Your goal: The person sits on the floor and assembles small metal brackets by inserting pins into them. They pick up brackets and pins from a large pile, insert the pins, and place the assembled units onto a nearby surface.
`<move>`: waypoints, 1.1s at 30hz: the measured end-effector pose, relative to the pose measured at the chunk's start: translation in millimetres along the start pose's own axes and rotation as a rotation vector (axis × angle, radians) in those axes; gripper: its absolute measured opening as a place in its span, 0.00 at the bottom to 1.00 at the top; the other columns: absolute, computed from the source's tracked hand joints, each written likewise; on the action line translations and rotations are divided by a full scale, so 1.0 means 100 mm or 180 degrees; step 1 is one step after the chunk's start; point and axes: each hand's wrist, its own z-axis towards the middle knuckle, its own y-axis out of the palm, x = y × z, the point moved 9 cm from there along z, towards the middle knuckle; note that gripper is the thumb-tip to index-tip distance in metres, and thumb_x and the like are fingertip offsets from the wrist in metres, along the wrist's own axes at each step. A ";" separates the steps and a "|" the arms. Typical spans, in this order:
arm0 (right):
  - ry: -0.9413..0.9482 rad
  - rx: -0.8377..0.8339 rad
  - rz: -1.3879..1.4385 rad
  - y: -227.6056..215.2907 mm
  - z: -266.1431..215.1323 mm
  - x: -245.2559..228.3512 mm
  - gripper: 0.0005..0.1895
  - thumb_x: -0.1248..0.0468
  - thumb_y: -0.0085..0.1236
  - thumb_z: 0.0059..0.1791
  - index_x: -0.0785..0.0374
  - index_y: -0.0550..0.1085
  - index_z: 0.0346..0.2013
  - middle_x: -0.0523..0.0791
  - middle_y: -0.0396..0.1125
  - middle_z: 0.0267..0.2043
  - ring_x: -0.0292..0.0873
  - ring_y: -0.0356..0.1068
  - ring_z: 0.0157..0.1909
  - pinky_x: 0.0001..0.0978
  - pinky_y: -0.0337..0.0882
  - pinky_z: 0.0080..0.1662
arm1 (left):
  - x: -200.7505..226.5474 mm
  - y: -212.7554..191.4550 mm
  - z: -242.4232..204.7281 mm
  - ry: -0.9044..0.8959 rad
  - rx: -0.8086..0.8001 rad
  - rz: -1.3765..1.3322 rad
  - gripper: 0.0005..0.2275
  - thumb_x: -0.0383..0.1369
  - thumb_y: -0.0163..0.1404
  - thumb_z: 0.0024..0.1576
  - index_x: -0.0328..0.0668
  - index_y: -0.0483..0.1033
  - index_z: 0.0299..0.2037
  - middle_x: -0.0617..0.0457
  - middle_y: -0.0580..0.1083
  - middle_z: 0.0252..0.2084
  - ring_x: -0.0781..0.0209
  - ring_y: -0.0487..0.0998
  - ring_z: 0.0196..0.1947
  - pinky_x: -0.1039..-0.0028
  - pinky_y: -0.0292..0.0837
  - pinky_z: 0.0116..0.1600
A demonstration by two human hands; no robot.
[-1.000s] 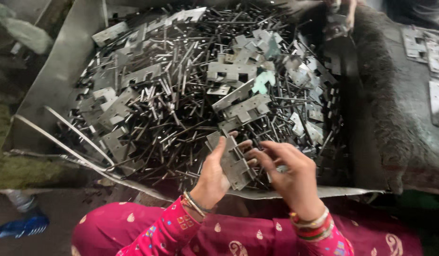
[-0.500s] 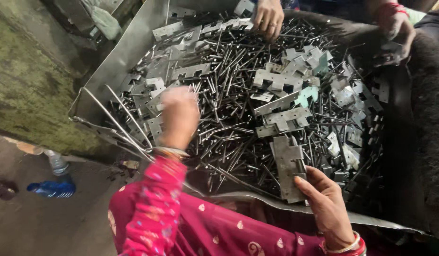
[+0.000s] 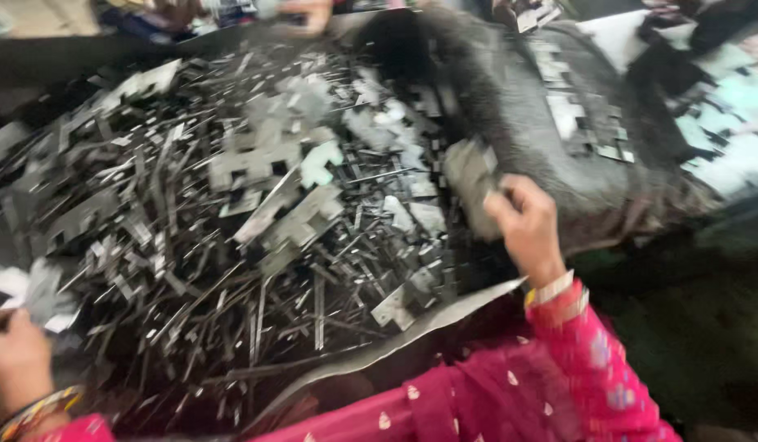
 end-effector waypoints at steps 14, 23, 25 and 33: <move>-0.0054 0.0617 -0.2379 -0.58 1.07 0.58 0.25 0.46 0.70 0.46 0.59 0.80 0.49 0.55 0.67 0.54 0.59 0.59 0.62 0.72 0.56 0.56 | -0.17 -0.06 -0.01 0.0438 0.0620 -0.1219 0.17 0.25 0.56 0.61 0.18 0.66 0.55 0.26 0.72 0.50 0.30 0.73 0.51 0.50 0.69 0.59; -0.1364 -0.2416 -0.0725 1.06 -0.70 -0.74 0.20 0.55 0.71 0.40 0.59 0.78 0.42 0.45 0.71 0.39 0.52 0.69 0.46 0.45 0.67 0.46 | -0.05 -0.96 -0.05 0.0112 0.0489 -0.1086 0.12 0.34 0.44 0.70 0.31 0.76 0.51 0.35 0.78 0.42 0.36 0.79 0.40 0.53 0.72 0.43; -0.1415 -0.2925 -0.0987 1.34 -0.94 -0.74 0.23 0.56 0.71 0.38 0.59 0.77 0.45 0.46 0.68 0.41 0.52 0.66 0.49 0.46 0.64 0.45 | 0.00 -1.21 -0.12 0.0005 0.0153 -0.1819 0.14 0.36 0.41 0.72 0.31 0.75 0.51 0.35 0.78 0.43 0.37 0.79 0.41 0.54 0.73 0.44; -0.0724 -0.2881 -0.0500 1.43 -0.84 -0.56 0.19 0.60 0.73 0.37 0.60 0.77 0.40 0.44 0.72 0.36 0.45 0.71 0.40 0.41 0.71 0.43 | 0.95 -2.20 -0.59 -0.0647 -0.1222 -0.7717 0.08 0.28 0.47 0.71 0.37 0.72 0.58 0.42 0.75 0.54 0.45 0.80 0.50 0.55 0.77 0.56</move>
